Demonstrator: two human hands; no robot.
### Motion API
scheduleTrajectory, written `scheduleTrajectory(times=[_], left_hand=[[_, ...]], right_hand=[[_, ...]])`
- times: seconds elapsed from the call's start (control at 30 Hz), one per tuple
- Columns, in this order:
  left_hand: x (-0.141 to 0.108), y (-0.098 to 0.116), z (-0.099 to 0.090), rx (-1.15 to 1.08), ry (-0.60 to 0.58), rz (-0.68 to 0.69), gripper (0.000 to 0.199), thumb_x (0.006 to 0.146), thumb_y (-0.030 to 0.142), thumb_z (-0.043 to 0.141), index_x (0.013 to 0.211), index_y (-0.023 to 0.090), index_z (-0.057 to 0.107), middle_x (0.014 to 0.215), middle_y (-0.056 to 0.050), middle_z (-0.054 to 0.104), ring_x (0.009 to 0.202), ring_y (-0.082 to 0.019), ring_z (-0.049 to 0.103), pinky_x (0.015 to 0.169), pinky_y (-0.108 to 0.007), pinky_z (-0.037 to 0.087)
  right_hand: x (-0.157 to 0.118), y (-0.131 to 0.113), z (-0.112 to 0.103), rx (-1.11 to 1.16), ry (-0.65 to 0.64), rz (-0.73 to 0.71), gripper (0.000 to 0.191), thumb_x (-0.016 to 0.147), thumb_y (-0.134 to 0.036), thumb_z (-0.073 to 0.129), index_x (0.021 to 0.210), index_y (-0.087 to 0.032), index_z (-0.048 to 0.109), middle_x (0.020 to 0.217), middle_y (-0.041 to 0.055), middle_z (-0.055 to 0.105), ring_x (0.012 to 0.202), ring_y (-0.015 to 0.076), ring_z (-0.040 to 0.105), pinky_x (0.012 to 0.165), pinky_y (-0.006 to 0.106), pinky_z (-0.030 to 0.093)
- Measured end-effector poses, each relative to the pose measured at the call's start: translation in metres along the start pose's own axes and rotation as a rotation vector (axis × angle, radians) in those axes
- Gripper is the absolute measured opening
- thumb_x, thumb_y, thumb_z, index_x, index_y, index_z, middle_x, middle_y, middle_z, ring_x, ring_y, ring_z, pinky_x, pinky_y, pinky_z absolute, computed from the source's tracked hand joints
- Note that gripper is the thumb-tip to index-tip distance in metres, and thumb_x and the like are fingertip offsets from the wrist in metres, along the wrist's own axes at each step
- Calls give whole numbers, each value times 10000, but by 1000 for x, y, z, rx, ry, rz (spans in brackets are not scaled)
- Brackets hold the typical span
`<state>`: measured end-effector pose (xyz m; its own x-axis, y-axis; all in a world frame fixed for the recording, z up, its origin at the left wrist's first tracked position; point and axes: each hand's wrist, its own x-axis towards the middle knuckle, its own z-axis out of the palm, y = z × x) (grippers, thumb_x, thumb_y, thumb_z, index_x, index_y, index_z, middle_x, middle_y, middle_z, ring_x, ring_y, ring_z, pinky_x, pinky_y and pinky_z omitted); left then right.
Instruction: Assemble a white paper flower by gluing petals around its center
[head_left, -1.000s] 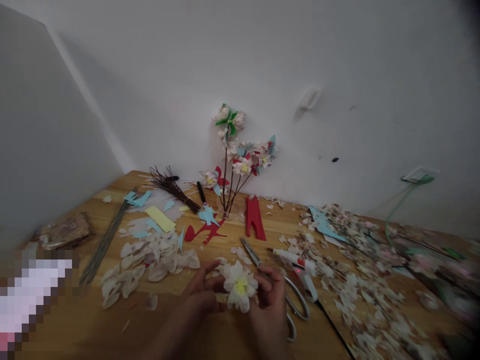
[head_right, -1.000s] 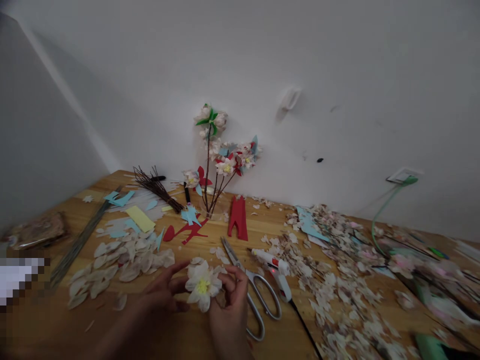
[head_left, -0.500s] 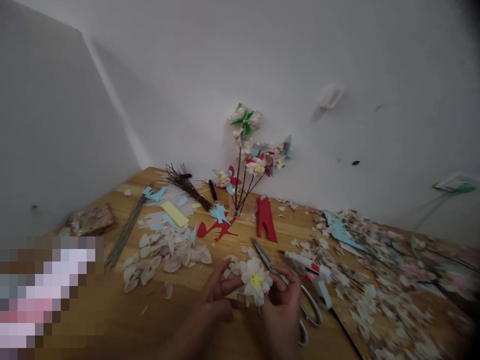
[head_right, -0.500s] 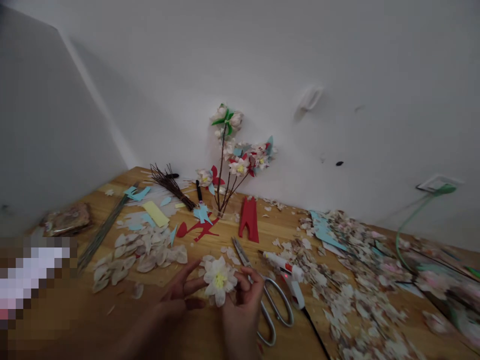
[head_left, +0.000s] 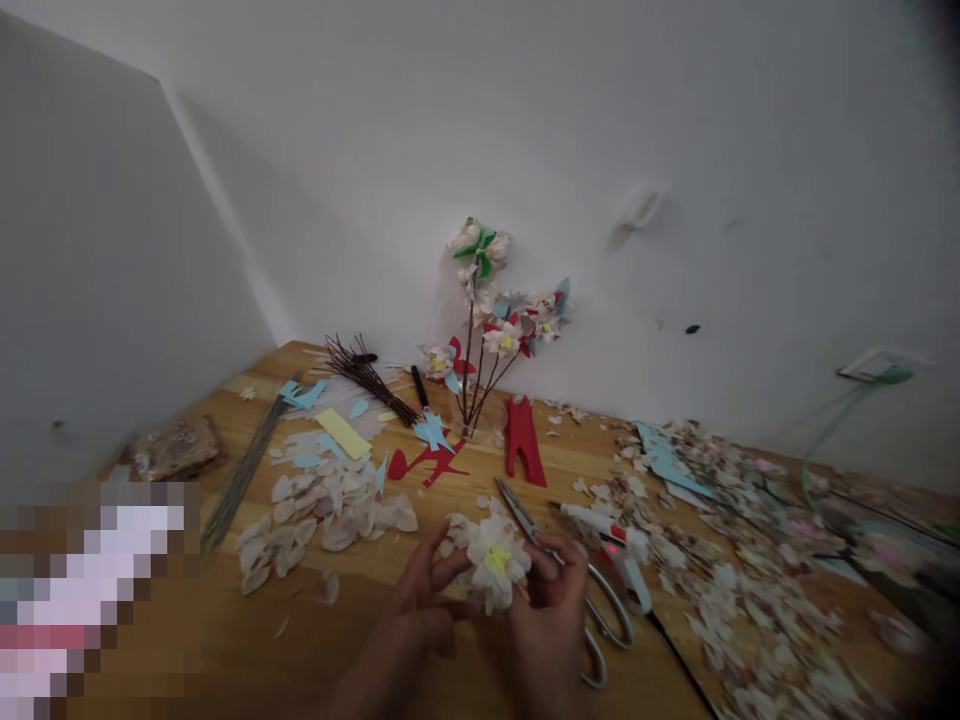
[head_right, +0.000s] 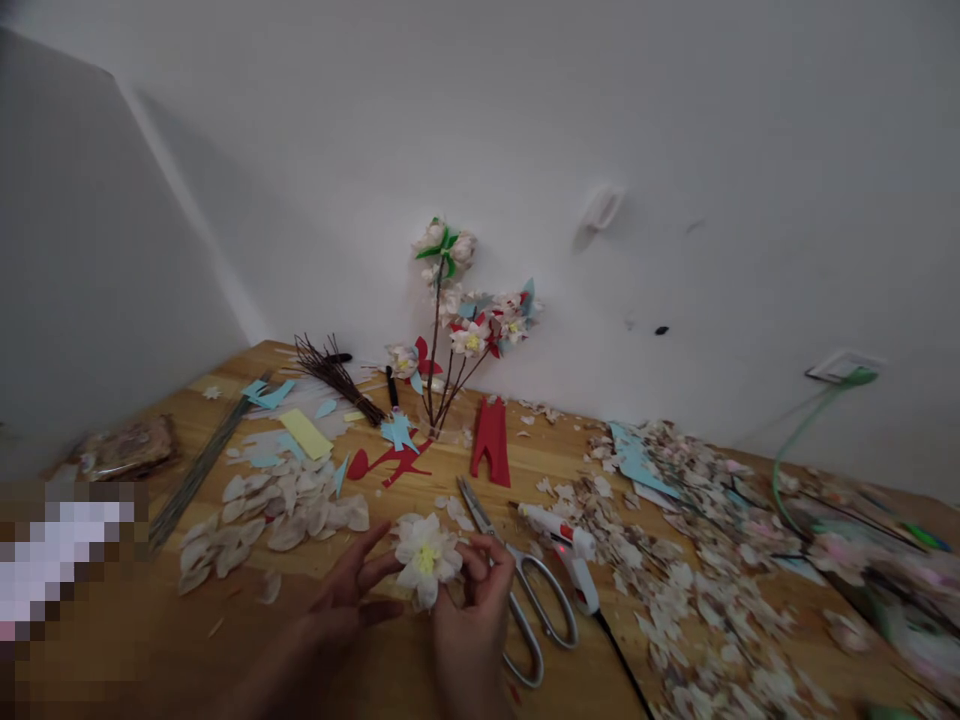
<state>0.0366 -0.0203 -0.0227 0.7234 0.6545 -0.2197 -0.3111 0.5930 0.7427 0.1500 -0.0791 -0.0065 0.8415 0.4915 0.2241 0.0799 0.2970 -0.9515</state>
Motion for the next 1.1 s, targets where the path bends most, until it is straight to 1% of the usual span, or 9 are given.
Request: scheduleTrajectory(times=[0.07,0.13,0.23,0.37,0.5,0.6,0.83,1.0,1.1], left_hand=[[-6,0,3,43,20,69,939,520,82,629,1355,331,278,1292,-70,540,1310,-281,317,889,-353,377],[-8,1,5,90,24,127,1003,465,101,644,1361,327,255,1379,-87,440,1354,-293,232,901,-358,385],[-4,4,5,150,23,105,1103,401,108,676,1380,302,207,1427,-136,357,1380,-314,153,891,-375,409],[0,5,0,142,7,29,1085,394,77,696,1365,307,271,1331,-132,484,1337,-327,268,905,-383,407],[-2,-1,-2,40,9,44,1040,374,66,700,1330,303,364,1202,-109,594,1251,-345,392,883,-389,418],[-5,-2,-2,16,-20,63,1029,386,65,701,1333,296,371,1203,-111,598,1252,-351,394,899,-406,410],[-9,7,0,-133,-43,-35,1084,435,94,699,1408,270,255,1191,-105,625,1280,-314,397,918,-385,408],[-10,8,7,-173,60,-103,1108,511,269,757,1439,216,153,1178,-135,629,1291,-312,374,937,-399,400],[-11,4,9,-149,37,-53,1129,471,336,787,1427,214,200,1281,-148,561,1343,-317,273,954,-402,385]], right_hand=[[0,2,-1,-8,-26,8,479,540,-133,691,920,-265,430,699,-52,697,672,168,685,623,269,513],[0,3,-1,-14,-36,13,475,548,-134,687,922,-266,426,706,-58,686,690,162,681,631,264,513],[-1,4,-1,-3,-1,13,475,538,-148,692,913,-265,427,716,-63,678,689,154,674,633,255,509],[-2,1,0,5,-2,4,451,562,-150,675,916,-267,420,701,-58,698,681,161,678,636,263,508],[-2,-1,0,6,-15,12,461,547,-135,672,906,-269,417,684,-67,698,673,165,677,612,257,508],[-2,1,-1,-17,13,3,471,547,-128,671,920,-270,422,693,-68,692,689,163,677,636,260,505],[-4,8,-8,-56,21,-62,479,559,-134,689,945,-267,438,773,-39,679,752,155,677,660,251,517],[-7,11,-11,-97,7,-96,472,595,-137,678,970,-278,428,845,-19,672,774,153,678,631,242,522],[-5,13,-13,-120,18,-84,476,589,-148,680,969,-273,422,836,-19,670,783,159,673,688,268,515]])
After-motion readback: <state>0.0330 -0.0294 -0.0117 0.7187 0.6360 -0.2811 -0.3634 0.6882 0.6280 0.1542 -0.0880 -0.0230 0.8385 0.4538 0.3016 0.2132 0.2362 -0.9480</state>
